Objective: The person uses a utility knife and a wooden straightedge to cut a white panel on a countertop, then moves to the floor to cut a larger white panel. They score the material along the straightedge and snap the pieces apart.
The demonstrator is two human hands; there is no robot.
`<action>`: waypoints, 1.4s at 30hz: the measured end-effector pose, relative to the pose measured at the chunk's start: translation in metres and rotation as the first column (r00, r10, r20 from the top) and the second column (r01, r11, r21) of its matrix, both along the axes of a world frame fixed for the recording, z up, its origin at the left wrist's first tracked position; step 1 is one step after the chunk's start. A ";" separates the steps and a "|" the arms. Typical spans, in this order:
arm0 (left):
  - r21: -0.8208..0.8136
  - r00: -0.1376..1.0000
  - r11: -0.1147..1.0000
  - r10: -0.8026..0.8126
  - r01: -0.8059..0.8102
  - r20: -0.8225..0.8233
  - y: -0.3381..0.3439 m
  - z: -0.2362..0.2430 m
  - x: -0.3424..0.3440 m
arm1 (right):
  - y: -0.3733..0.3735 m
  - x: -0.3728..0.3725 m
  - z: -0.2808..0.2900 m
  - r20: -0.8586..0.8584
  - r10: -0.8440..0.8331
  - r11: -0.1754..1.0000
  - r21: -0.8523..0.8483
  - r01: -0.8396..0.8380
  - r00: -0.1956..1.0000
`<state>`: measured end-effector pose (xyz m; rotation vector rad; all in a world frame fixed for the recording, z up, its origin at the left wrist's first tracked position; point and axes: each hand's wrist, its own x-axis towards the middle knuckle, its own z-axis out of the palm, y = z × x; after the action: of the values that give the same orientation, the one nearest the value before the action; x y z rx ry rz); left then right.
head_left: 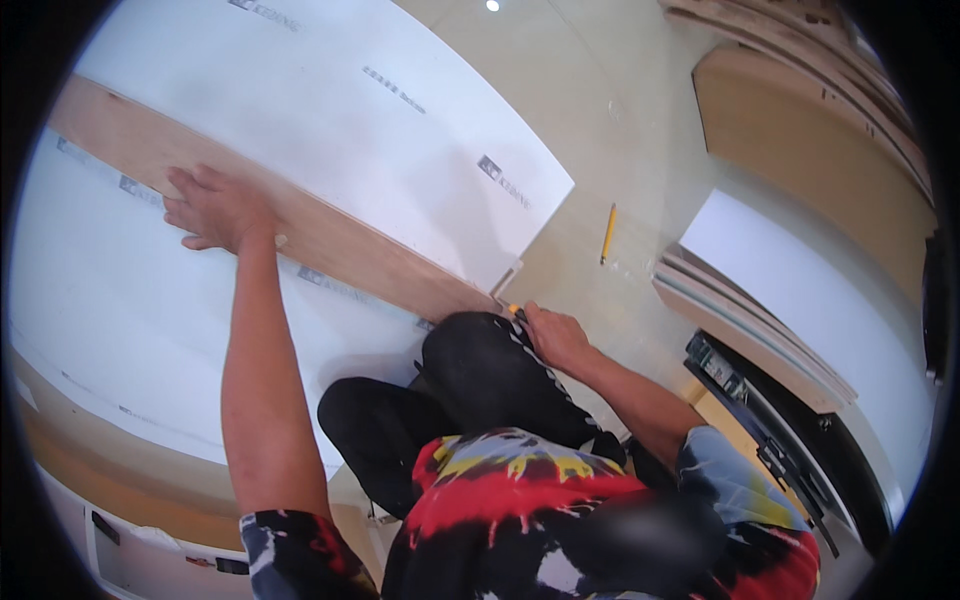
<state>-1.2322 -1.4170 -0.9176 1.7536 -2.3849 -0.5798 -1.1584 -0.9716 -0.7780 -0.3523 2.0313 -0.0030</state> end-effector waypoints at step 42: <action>0.025 0.998 0.998 0.059 -0.059 0.005 -0.004 -0.008 0.001 | -0.335 -0.147 -0.068 -0.094 0.090 0.921 -0.371 -0.119 0.991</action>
<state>-1.2309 -1.4209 -0.9260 1.8310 -2.3297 -0.6011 -1.3055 -1.3067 -0.8455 -0.7126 2.0801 -0.3228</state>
